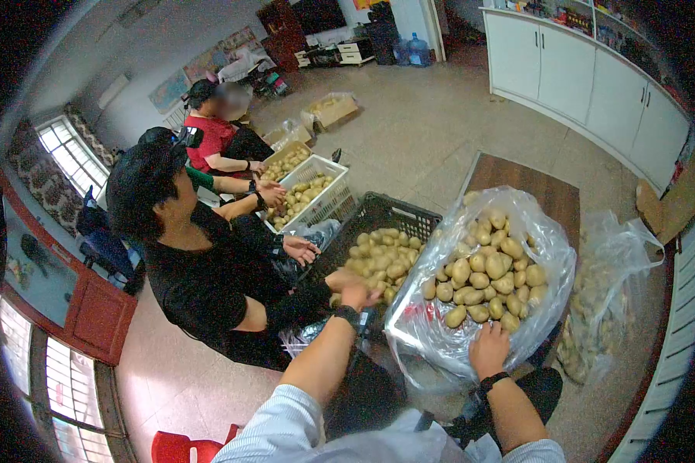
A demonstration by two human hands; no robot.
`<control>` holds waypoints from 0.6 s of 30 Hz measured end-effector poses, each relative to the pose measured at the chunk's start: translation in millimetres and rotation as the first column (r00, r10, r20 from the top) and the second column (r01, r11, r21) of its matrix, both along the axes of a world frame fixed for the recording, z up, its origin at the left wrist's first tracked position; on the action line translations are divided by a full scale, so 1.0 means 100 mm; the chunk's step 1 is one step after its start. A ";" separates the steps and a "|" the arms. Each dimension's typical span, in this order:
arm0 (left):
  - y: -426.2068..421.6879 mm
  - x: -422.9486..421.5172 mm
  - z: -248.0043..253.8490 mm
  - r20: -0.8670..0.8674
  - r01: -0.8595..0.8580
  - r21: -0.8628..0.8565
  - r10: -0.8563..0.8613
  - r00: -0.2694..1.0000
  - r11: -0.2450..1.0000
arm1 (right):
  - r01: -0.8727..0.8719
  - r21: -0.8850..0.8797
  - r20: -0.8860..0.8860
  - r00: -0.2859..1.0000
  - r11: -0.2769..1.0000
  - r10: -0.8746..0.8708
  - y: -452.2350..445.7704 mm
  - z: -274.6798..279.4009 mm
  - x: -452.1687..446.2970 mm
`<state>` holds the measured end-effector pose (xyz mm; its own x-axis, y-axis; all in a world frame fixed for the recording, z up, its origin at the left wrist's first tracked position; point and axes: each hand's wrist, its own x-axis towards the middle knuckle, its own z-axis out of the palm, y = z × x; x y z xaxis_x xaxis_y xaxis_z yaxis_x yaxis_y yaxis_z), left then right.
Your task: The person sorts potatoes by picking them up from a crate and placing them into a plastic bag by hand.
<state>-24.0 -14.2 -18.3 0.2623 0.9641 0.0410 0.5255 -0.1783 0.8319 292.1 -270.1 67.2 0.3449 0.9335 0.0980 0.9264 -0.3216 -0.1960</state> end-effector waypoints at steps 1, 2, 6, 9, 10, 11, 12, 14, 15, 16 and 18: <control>0.02 -0.02 -0.03 -0.033 0.018 0.024 -0.017 0.999 1.000 | 0.021 -0.033 -0.012 1.000 0.999 -0.022 0.00 0.00 0.00; 0.03 -0.04 -0.06 -0.081 0.053 0.070 -0.047 0.996 0.996 | 0.041 -0.064 -0.023 0.999 0.997 -0.043 0.01 0.00 -0.01; 0.18 -0.19 -0.42 -0.200 0.235 0.281 -0.183 0.963 0.930 | -0.027 0.011 0.081 0.996 1.000 0.026 -0.02 -0.08 0.02; -0.09 -0.01 0.22 -0.418 0.356 0.283 -0.219 0.882 0.891 | -0.025 -0.023 0.078 0.997 0.999 0.026 -0.01 -0.13 0.02; -0.12 0.02 0.24 -0.580 0.387 0.258 -0.178 0.794 0.885 | -0.039 -0.030 0.082 0.996 0.999 0.042 -0.01 -0.13 0.01; -0.09 0.02 0.18 -0.581 0.387 0.259 -0.178 0.794 0.885 | -0.053 -0.036 0.087 0.995 0.998 0.056 -0.01 -0.13 0.01; 0.05 -0.04 -0.19 -0.399 0.359 0.398 -0.193 0.896 0.844 | -0.052 -0.036 0.088 0.995 0.998 0.055 -0.01 -0.20 0.02; 0.27 -0.02 -0.67 -0.197 0.300 0.522 -0.229 0.953 0.798 | -0.154 0.035 0.123 0.981 0.988 0.148 0.00 -0.37 0.09; 0.29 0.05 -0.67 0.405 0.201 -0.027 -0.174 0.897 0.979 | -0.152 0.032 0.123 0.982 0.988 0.147 -0.01 -0.35 0.08; 0.29 0.07 -0.66 0.636 0.291 -0.308 -0.031 0.771 0.906 | -0.161 0.010 0.123 0.980 0.987 0.159 -0.01 -0.34 0.07; 0.12 0.20 -0.21 0.490 0.170 -0.534 0.139 0.861 0.828 | -0.170 -0.012 0.123 0.978 0.985 0.170 -0.01 -0.34 0.05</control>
<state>-3.5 -2.1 -39.2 0.3705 0.8570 -0.3583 0.0228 0.3772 0.9258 297.3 -271.3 32.7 0.1666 0.9776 0.1287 0.9845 -0.1576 -0.0772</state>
